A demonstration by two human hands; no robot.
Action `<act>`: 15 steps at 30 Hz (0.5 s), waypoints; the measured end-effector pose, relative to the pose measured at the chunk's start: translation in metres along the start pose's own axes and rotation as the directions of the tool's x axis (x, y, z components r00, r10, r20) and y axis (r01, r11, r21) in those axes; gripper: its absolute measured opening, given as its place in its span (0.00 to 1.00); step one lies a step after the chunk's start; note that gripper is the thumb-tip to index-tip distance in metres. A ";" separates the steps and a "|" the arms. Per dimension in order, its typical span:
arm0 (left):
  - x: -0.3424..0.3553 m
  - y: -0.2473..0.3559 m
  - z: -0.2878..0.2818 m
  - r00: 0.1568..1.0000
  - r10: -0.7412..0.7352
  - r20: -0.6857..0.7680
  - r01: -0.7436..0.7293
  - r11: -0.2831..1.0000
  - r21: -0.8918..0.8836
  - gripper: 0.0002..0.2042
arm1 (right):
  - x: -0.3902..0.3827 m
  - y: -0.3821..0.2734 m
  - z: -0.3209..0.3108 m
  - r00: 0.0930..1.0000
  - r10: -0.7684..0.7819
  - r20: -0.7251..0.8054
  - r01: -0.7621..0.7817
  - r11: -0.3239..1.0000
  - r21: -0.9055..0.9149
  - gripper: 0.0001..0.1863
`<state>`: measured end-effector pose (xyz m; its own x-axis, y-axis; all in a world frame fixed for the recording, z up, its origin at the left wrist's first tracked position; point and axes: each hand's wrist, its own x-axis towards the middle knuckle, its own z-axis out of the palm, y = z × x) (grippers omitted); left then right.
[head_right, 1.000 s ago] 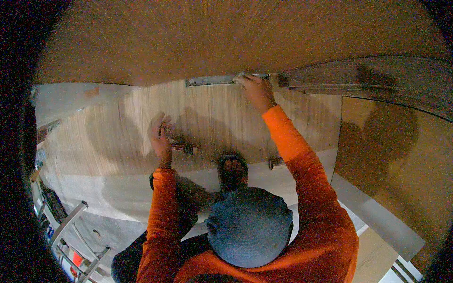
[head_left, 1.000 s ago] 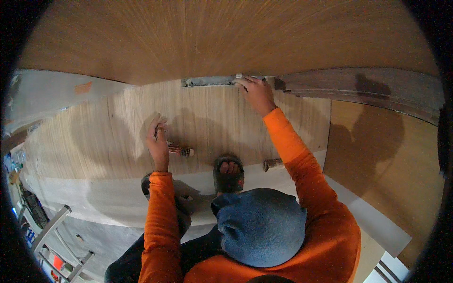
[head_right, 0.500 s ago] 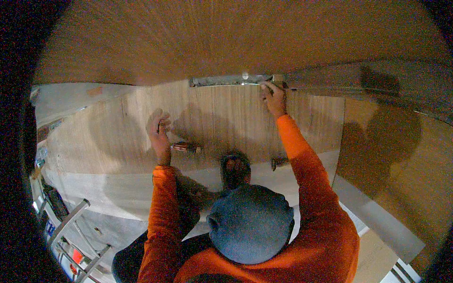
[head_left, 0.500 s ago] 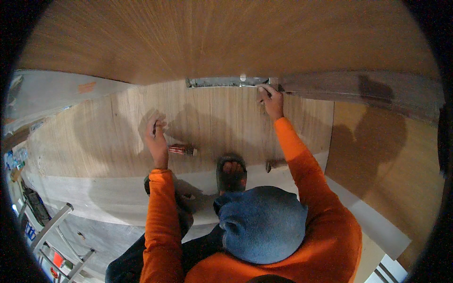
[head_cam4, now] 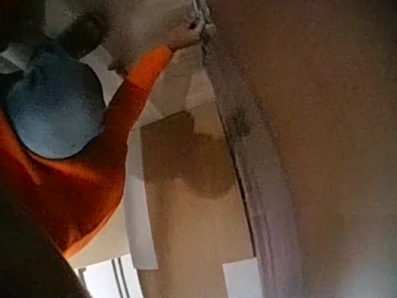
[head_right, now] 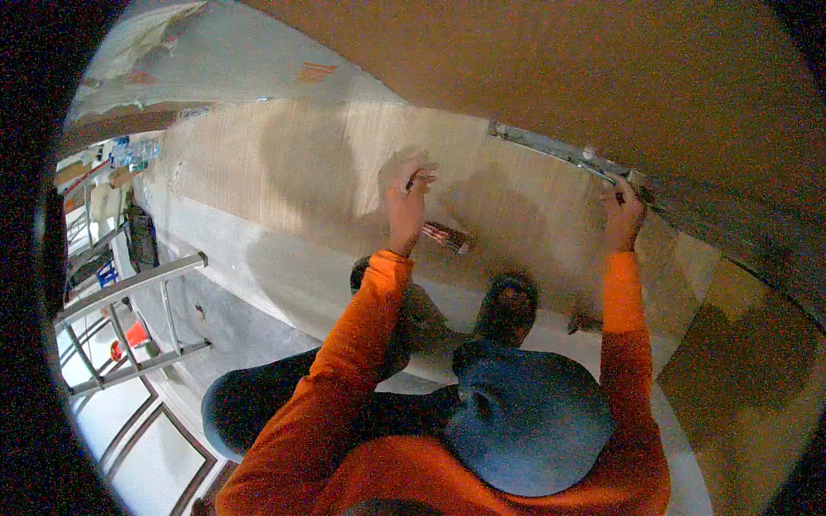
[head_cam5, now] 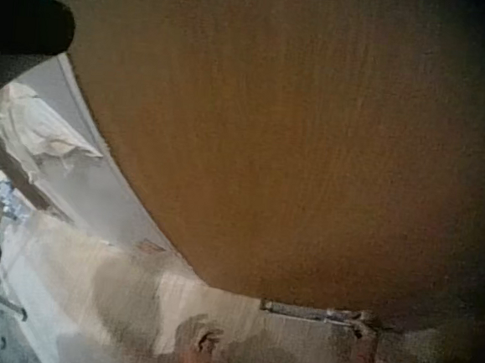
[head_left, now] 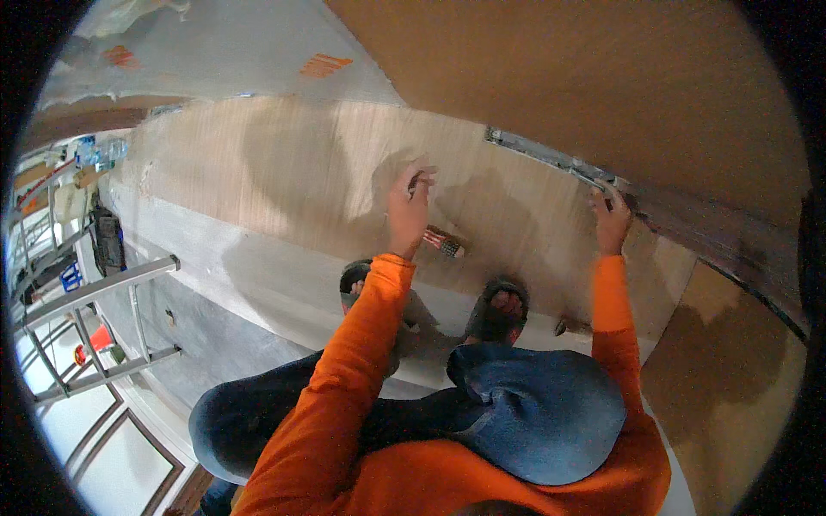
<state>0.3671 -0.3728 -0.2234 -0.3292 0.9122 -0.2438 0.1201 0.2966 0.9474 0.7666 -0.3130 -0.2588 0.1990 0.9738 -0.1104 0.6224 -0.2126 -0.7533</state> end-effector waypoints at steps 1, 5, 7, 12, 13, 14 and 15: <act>-0.001 0.002 -0.002 1.000 -0.004 -0.015 0.003 0.999 -0.036 0.15 | -0.002 0.001 0.003 0.999 0.037 0.002 -0.037 0.998 0.055 0.16; -0.005 0.000 0.002 1.000 -0.003 -0.029 0.001 0.997 -0.073 0.16 | 0.000 -0.014 -0.008 0.988 -0.101 -0.116 0.098 0.995 -0.032 0.18; -0.007 -0.020 -0.003 0.999 0.038 -0.036 -0.038 0.999 0.001 0.17 | 0.004 -0.002 -0.013 0.970 -0.196 -0.142 0.180 0.976 -0.119 0.19; -0.008 -0.016 -0.016 0.999 -0.015 -0.032 0.013 0.998 -0.059 0.16 | -0.004 -0.025 0.006 0.986 -0.103 -0.131 0.098 0.994 -0.049 0.16; -0.009 -0.016 -0.010 1.000 -0.022 -0.020 0.021 0.997 -0.068 0.16 | -0.005 -0.021 0.003 0.983 -0.112 -0.143 0.114 0.994 0.005 0.16; -0.008 -0.011 -0.010 1.000 -0.027 -0.013 0.026 0.997 -0.066 0.16 | -0.005 -0.018 0.003 0.981 -0.119 -0.151 0.130 0.989 0.069 0.16; -0.007 -0.009 -0.008 0.999 -0.034 -0.008 0.034 0.997 -0.065 0.16 | -0.005 -0.016 0.001 0.979 -0.126 -0.157 0.148 0.980 0.133 0.15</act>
<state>0.3609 -0.3846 -0.2286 -0.3402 0.8994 -0.2744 0.0478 0.3080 0.9502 0.7556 -0.3141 -0.2470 0.2353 0.9678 0.0891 0.5388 -0.0536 -0.8407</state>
